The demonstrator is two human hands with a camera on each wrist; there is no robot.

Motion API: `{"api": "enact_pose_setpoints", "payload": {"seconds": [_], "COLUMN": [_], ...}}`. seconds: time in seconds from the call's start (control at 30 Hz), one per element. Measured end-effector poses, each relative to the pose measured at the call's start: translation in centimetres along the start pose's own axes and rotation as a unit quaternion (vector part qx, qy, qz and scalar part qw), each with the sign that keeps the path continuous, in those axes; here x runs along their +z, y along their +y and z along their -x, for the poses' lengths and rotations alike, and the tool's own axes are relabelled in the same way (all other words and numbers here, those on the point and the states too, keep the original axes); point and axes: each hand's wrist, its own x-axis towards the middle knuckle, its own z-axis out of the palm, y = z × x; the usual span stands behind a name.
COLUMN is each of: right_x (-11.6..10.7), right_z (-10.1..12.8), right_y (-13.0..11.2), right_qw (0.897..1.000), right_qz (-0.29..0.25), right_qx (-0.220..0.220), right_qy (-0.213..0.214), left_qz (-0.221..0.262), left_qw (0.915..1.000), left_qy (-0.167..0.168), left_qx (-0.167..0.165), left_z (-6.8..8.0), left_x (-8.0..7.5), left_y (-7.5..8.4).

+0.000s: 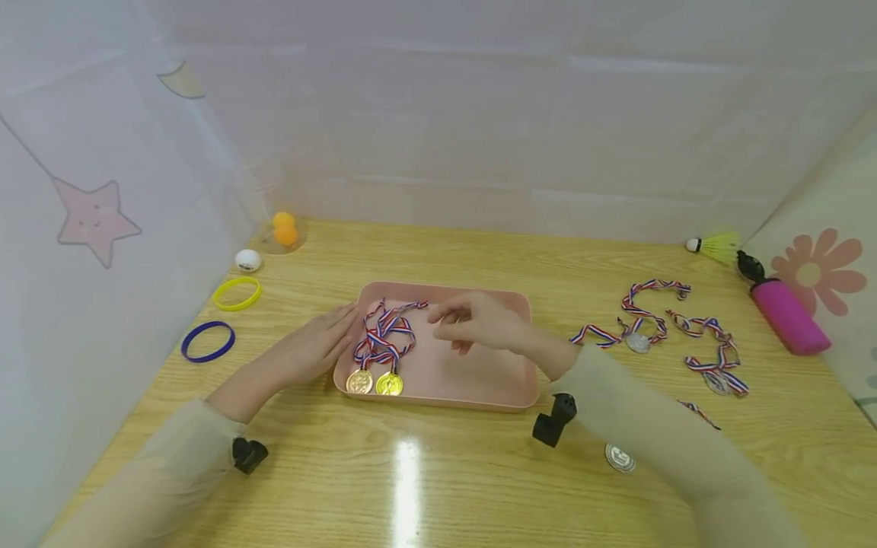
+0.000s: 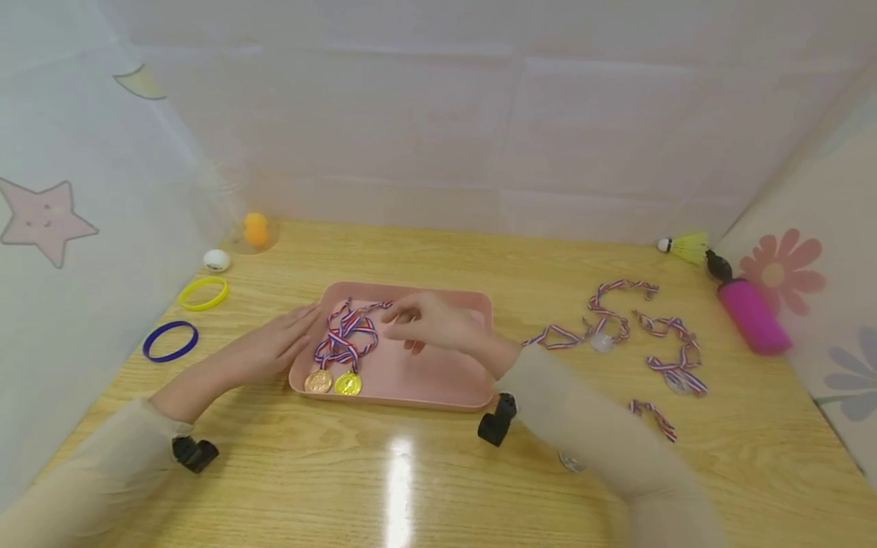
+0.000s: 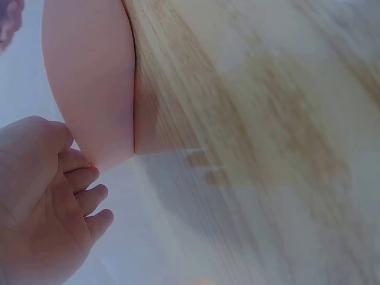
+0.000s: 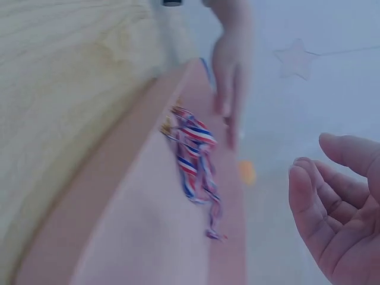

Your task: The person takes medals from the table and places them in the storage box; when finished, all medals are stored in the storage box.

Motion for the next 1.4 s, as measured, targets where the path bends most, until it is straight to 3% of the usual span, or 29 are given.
{"api": "enact_pose_setpoints", "payload": {"seconds": [0.2, 0.33, 0.53, 0.7, 0.87, 1.03, 1.23, 1.4], "right_x": [-4.0, -6.3, -8.9, -9.7, -9.3, -8.4, -7.3, -6.8], "right_z": [3.9, 6.5, 10.0, 12.4, 14.0, 15.0, 15.3, 15.0], "right_y": [0.1, 1.0, 3.3, 6.0, 9.6, 12.3, 13.5, 14.1], "right_qw": [0.998, 0.995, 0.988, 0.983, 0.987, 0.991, 0.982, 0.977], "right_qz": [-0.008, 0.015, 0.039, 0.062, 0.064, 0.102, 0.176, 0.205], "right_qx": [-0.031, -0.036, -0.018, 0.018, 0.04, 0.014, 0.009, 0.0], "right_qy": [0.055, 0.096, 0.151, 0.172, 0.143, 0.092, 0.067, 0.063], "left_qz": [-0.013, -0.022, -0.008, -0.002, 0.003, 0.004, 0.007, 0.002], "left_qw": [0.9999, 0.9997, 0.9999, 1.0, 1.0, 0.9999, 0.9999, 0.9999], "left_qy": [-0.003, -0.002, -0.002, -0.004, -0.006, -0.01, -0.014, -0.014], "left_qx": [-0.009, -0.01, -0.009, -0.005, -0.004, -0.004, -0.005, -0.005], "left_z": [0.2, 0.3, 0.5, 0.5, 0.4, 0.3, 0.0, 0.0], "left_x": [0.2, 0.4, 0.3, 0.3, 0.3, 0.3, 0.2, 0.2], "left_y": [-0.2, -0.5, -0.8, -0.8, -0.7, -0.7, -0.5, -0.5]}}
